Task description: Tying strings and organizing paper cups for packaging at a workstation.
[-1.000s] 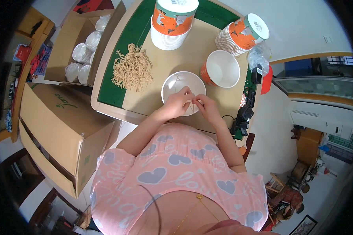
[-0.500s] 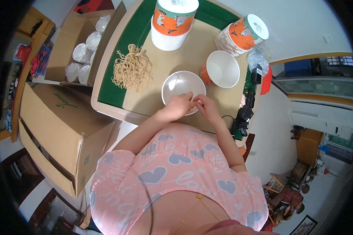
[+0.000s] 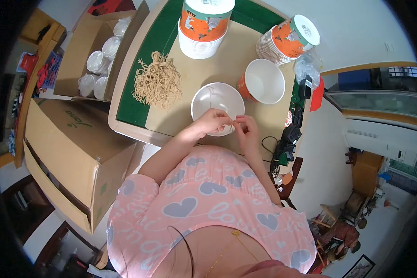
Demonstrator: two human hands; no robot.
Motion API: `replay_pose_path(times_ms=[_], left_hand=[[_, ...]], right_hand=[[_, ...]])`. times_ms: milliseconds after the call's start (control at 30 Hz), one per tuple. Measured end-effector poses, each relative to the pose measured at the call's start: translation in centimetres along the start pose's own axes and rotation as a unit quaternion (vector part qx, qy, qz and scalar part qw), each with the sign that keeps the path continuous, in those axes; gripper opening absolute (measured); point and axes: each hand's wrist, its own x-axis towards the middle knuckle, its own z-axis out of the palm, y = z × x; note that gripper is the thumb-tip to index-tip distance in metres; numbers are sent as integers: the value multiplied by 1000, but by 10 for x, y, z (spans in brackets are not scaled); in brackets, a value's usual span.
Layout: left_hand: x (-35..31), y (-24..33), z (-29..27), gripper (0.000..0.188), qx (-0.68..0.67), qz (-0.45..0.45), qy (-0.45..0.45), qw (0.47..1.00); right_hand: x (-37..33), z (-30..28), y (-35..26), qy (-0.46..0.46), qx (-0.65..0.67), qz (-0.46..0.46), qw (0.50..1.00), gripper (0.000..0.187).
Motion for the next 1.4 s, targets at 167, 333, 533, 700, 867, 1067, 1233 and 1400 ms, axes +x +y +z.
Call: replay_pose_path(times_ms=[167, 333, 533, 700, 867, 1067, 1233, 1400], left_hand=[[3, 0, 4, 15, -50, -9, 6, 999], [1, 1, 4, 19, -56, -30, 26, 998], [-1, 2, 5, 22, -32, -19, 73, 997], [0, 0, 0, 23, -50, -9, 84, 995], [-7, 13, -2, 19, -69, -52, 84, 993], [-6, 9, -4, 16, -41, -21, 65, 997], [-3, -2, -5, 14, 25, 29, 76, 996], [-6, -1, -1, 13, 16, 62, 78, 995]], right_hand=[[-9, 7, -6, 32, 155, 128, 979, 8], [-14, 17, -9, 101, 105, 41, 988, 7], [-10, 22, -3, 107, 37, -13, 994, 8], [-5, 24, -4, 119, -2, -57, 991, 9], [-8, 23, -4, 112, -43, -107, 987, 16], [-13, 23, 2, 102, 2, -65, 993, 19], [-10, 23, 1, 74, 191, 93, 974, 11], [-5, 19, 4, 44, 157, 103, 981, 7]])
